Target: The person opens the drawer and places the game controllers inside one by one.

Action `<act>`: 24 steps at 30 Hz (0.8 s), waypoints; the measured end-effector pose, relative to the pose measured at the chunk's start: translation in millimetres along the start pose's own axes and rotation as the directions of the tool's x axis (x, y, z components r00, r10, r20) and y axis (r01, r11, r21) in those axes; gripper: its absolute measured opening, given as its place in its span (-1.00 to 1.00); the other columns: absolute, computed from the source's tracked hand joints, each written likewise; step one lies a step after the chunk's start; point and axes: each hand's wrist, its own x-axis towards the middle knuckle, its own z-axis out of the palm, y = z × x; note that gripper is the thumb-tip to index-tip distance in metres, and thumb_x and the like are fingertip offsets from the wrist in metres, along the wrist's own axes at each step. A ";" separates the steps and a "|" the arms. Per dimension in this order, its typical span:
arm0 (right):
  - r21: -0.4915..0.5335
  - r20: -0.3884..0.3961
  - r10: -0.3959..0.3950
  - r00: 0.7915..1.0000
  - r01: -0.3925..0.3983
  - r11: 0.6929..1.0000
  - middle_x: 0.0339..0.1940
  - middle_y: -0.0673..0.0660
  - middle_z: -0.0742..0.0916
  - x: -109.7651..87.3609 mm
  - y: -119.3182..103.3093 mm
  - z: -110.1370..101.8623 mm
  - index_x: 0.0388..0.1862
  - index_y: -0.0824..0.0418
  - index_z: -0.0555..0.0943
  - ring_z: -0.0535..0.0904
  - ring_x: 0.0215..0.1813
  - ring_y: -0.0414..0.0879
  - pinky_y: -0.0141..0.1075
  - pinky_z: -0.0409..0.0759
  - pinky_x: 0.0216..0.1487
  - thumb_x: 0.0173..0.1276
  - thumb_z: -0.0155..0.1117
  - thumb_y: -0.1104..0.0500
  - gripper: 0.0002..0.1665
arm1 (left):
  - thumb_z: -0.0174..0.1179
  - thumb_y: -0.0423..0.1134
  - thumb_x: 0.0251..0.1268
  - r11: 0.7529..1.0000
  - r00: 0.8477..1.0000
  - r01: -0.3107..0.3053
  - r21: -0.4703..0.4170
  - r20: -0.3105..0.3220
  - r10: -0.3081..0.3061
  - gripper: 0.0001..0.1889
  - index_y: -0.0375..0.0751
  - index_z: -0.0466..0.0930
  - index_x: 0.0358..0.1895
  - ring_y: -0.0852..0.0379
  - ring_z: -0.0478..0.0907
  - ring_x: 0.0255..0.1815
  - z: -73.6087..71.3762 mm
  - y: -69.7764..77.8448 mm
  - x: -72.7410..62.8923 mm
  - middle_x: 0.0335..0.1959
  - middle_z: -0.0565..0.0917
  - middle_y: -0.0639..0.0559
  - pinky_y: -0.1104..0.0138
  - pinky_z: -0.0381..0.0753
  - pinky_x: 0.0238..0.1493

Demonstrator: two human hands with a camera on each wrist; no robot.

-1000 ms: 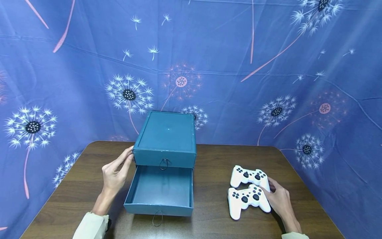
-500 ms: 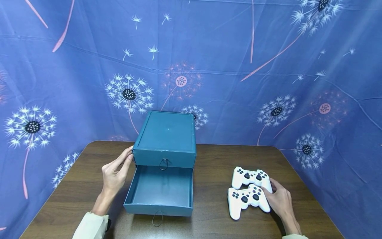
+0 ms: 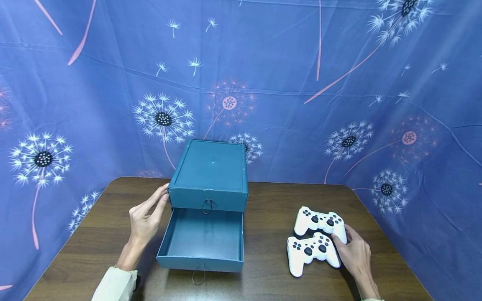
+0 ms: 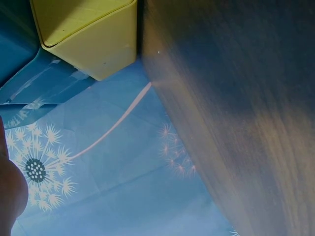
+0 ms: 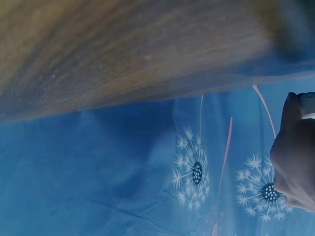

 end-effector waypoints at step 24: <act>0.142 -0.116 -0.057 0.992 0.074 0.987 -0.02 0.48 0.75 -18.3 -37.3 -9.5 0.22 0.47 0.61 0.72 0.00 0.35 -0.84 0.39 -0.21 0.18 0.55 0.37 -0.40 | 0.27 -0.70 0.23 1.000 1.000 0.000 0.011 -0.006 0.000 -0.67 -0.59 0.68 0.08 0.35 0.69 0.05 -0.1 -2.5 -1.9 -0.09 0.74 -0.43 0.55 0.65 0.00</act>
